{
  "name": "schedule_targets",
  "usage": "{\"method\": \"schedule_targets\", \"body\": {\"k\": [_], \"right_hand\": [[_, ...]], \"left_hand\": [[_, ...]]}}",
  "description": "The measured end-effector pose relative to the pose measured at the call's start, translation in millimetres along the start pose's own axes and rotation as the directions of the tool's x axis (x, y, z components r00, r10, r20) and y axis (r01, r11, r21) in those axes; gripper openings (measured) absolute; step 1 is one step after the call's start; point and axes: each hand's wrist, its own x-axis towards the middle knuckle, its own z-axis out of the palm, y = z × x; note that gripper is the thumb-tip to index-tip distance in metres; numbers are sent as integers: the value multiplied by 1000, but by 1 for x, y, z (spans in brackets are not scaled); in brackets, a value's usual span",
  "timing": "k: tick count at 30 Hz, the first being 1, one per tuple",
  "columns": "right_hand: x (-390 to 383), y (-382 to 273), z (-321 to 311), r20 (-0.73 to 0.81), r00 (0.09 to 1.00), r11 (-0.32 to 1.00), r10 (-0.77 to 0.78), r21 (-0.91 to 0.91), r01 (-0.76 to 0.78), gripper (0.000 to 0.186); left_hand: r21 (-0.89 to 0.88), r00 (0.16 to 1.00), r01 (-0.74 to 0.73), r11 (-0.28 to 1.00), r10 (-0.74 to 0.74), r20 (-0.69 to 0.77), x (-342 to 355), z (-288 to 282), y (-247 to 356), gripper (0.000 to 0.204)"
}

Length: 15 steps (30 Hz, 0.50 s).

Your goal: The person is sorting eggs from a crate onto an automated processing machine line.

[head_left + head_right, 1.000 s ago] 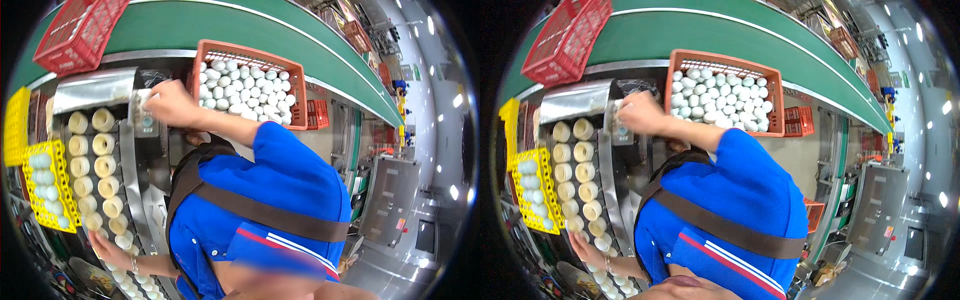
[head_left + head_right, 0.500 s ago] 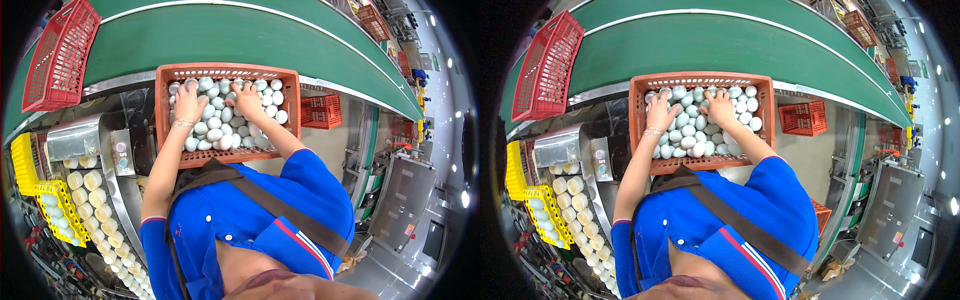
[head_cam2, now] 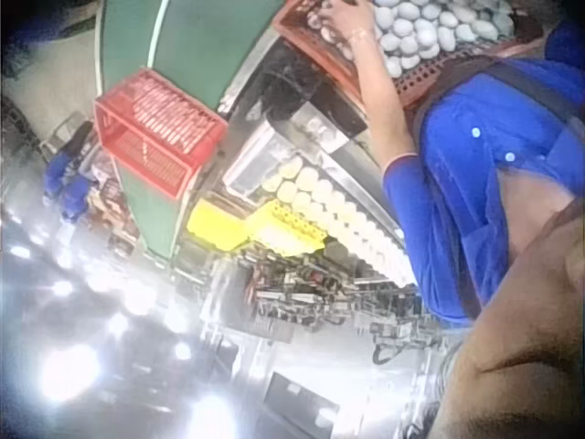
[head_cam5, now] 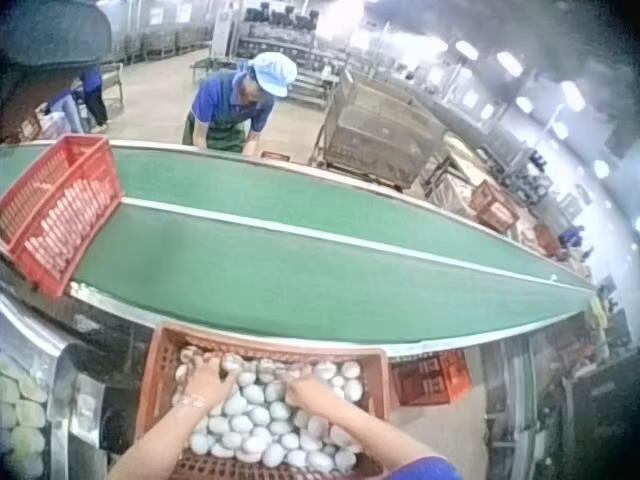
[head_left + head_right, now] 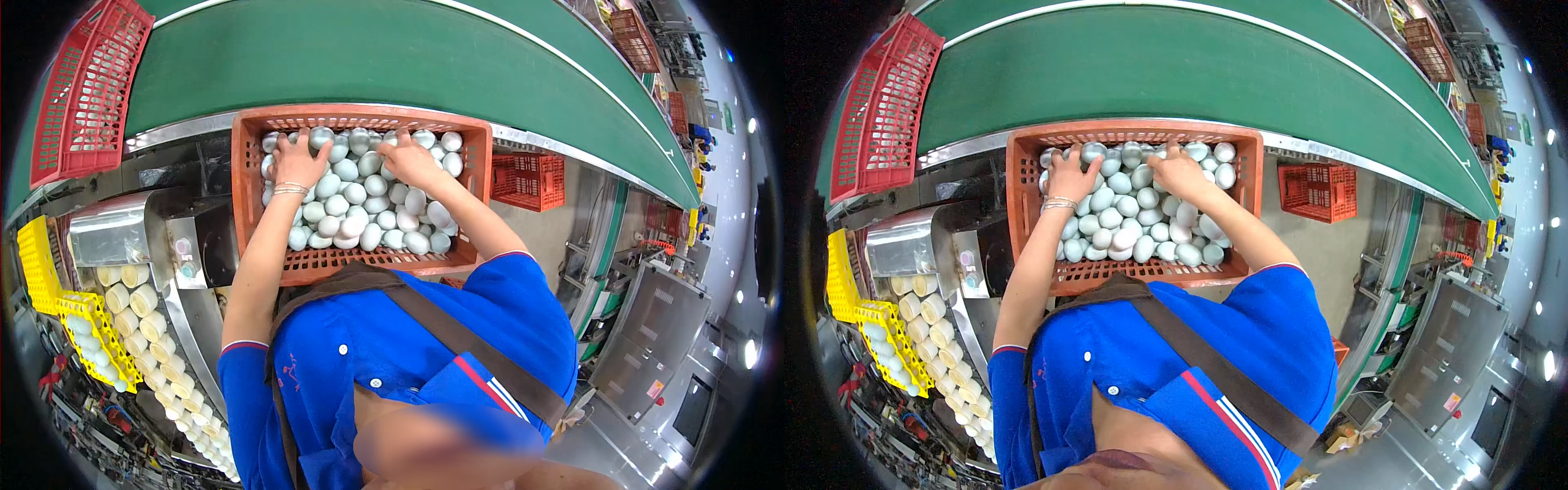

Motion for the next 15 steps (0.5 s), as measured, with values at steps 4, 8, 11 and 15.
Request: {"method": "schedule_targets", "body": {"k": [4, 8, 11, 15], "right_hand": [[-12, -3, -19, 155, 984, 961, -87, -245, 124, 43], [-14, -21, 0, 107, 994, 870, 13, -491, 42, 30], [-14, -32, 8, 52, 996, 877, 68, -480, -34, 27], [-8, -31, 15, 70, 988, 884, 134, -458, -88, 32]], "left_hand": [[-201, 979, 188, 961, -167, 115, 18, 10, 2, 83], [-242, 982, 186, 952, -184, 31, 22, 18, 9, 80], [-279, 985, 5, 960, -53, -166, 25, 34, -10, 65], [-397, 990, 52, 916, -99, -100, 20, 29, -16, 66]]}}
